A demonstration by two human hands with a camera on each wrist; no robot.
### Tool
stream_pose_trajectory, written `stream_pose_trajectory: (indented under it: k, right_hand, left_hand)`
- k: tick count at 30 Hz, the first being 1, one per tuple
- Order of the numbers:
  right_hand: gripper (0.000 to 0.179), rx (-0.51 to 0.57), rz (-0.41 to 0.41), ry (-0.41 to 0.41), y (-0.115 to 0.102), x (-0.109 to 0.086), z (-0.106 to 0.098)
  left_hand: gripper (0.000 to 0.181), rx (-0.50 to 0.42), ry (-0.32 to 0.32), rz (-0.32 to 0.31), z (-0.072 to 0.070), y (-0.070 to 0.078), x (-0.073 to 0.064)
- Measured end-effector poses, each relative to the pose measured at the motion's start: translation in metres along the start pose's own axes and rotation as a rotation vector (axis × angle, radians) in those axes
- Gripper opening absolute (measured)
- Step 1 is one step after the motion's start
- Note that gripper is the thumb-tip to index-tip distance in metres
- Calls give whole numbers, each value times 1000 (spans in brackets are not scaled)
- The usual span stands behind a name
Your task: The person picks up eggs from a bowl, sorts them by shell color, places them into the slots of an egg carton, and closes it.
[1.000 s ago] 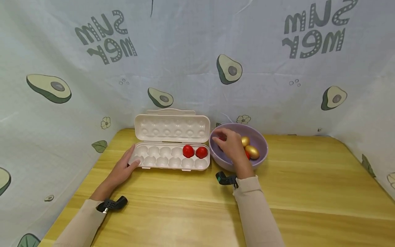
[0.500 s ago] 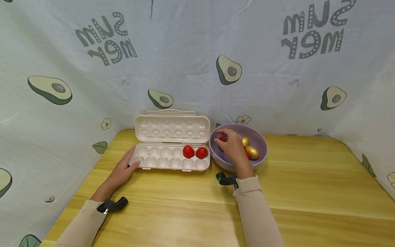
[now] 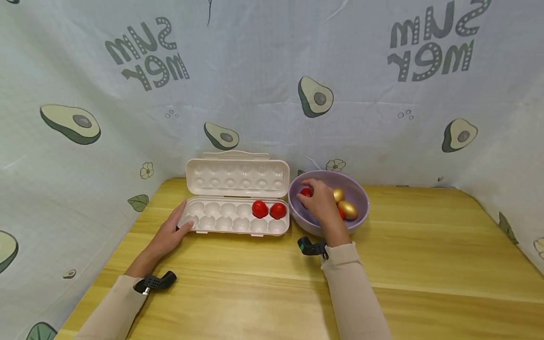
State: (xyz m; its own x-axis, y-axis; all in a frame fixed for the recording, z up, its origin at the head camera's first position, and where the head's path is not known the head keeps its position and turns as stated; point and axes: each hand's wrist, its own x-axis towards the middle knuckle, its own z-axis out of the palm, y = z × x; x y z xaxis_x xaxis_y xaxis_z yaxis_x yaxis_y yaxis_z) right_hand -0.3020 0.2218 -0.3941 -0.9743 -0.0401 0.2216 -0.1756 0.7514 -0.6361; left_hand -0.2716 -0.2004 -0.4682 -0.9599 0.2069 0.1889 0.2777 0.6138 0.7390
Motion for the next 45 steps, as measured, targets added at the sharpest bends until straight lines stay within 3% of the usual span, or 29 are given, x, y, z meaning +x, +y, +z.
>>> stream_pose_trajectory:
  k: [10, 45]
  right_hand:
    - [49, -7, 55, -28, -1, 0, 0]
    - [47, -20, 63, -103, -2, -2, -1]
  left_hand:
    - [75, 1, -2, 6, 0, 1, 0]
    - [75, 7, -4, 0, 1, 2, -2]
